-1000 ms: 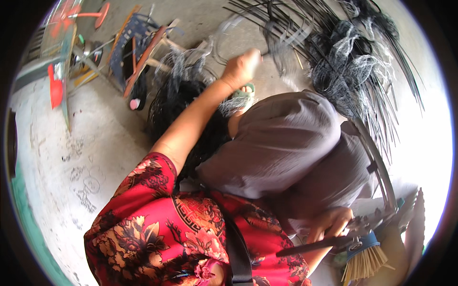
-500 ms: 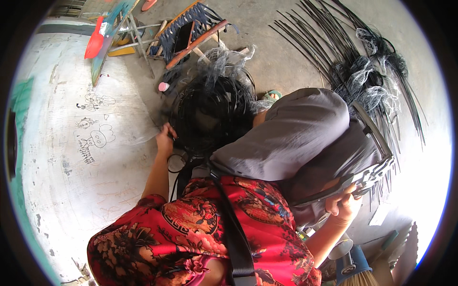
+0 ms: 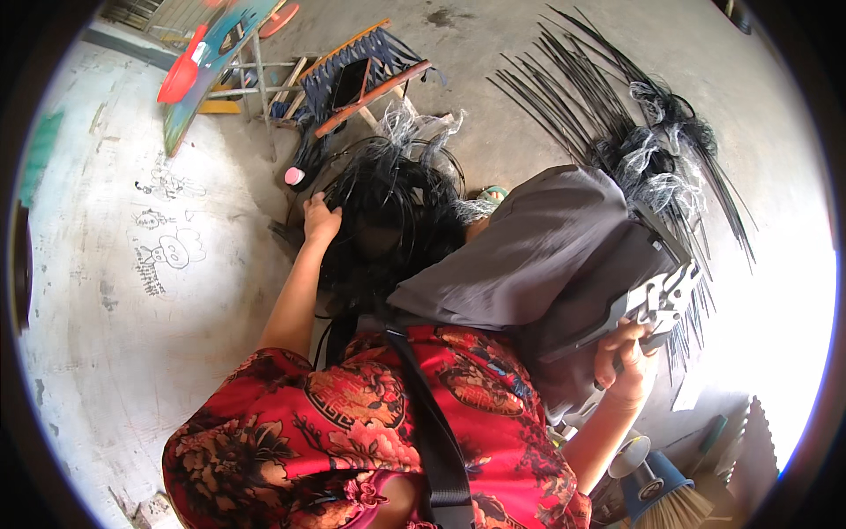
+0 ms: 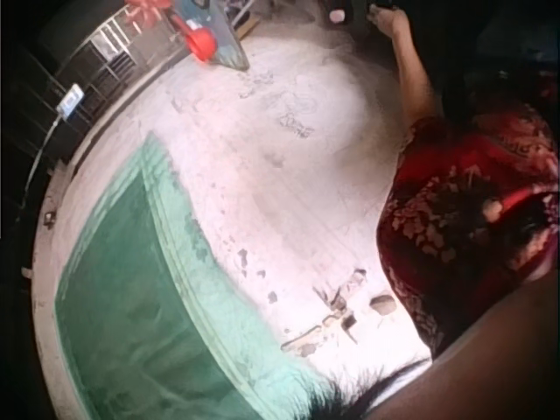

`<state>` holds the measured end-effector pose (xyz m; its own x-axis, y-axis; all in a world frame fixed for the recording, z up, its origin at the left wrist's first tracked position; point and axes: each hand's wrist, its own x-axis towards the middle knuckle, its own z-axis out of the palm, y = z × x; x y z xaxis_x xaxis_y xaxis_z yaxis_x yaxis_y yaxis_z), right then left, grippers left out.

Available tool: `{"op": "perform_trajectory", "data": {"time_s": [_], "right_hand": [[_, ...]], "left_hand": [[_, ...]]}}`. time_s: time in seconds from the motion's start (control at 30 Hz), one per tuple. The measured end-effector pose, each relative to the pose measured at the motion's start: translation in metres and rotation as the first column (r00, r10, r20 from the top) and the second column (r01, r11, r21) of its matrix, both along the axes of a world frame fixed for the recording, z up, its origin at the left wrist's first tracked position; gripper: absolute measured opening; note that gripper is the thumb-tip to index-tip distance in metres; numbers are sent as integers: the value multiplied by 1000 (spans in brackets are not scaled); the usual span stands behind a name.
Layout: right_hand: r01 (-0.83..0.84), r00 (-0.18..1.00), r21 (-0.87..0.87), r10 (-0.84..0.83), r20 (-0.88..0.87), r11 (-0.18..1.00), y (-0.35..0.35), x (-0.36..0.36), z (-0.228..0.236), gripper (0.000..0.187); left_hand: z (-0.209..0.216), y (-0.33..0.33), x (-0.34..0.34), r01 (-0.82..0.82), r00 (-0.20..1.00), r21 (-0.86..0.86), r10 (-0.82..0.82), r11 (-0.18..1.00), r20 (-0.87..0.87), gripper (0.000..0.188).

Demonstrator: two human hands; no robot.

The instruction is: The person assembles a black mesh structure on the ground using black plastic strips. They thread the strips through the mesh by hand and trim the excess length with a cutting tool.

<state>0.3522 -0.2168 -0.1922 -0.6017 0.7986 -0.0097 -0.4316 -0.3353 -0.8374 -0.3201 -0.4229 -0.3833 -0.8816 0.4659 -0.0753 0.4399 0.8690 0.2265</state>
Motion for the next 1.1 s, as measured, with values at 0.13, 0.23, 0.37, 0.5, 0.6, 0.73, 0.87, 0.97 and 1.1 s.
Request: {"op": "perform_trajectory", "data": {"time_s": [0.13, 0.23, 0.37, 0.5, 0.6, 0.73, 0.87, 0.97, 1.1], "right_hand": [[47, 998, -3, -47, 44, 999, -11, 5, -4, 39], [99, 994, -44, -96, 53, 994, 0, -4, -4, 43], [84, 996, -99, -84, 5, 992, 3, 1, 0, 45], [169, 985, -237, -172, 11, 957, 41, -12, -13, 50], [179, 984, -184, -179, 17, 966, 72, -30, -20, 50], [154, 988, -305, -146, 51, 940, 112, -37, -10, 57], [62, 994, -366, -90, -61, 929, 110, -37, 4, 58], [22, 990, -366, -70, -119, 930, 111, -37, 5, 56], [23, 987, -361, -79, -141, 932, 111, -38, 5, 53]], "left_hand": [[-25, 60, -47, 137, 990, 348, -138, 927, -23, 67], [-18, 135, -86, 167, 986, 488, -157, 857, -63, 67], [8, 225, -153, 162, 980, 425, -95, 891, -174, 77], [32, 315, -225, 81, 971, 253, -20, 964, -236, 100], [28, 375, -251, -33, 985, 68, 44, 997, -166, 109], [23, 436, -255, -79, 990, 19, 76, 997, 118, 85], [33, 451, -272, -60, 969, 29, 51, 998, 243, 70], [32, 446, -287, -1, 978, 92, -18, 996, 208, 63], [22, 431, -298, 95, 981, 207, -127, 974, 144, 71]]}}
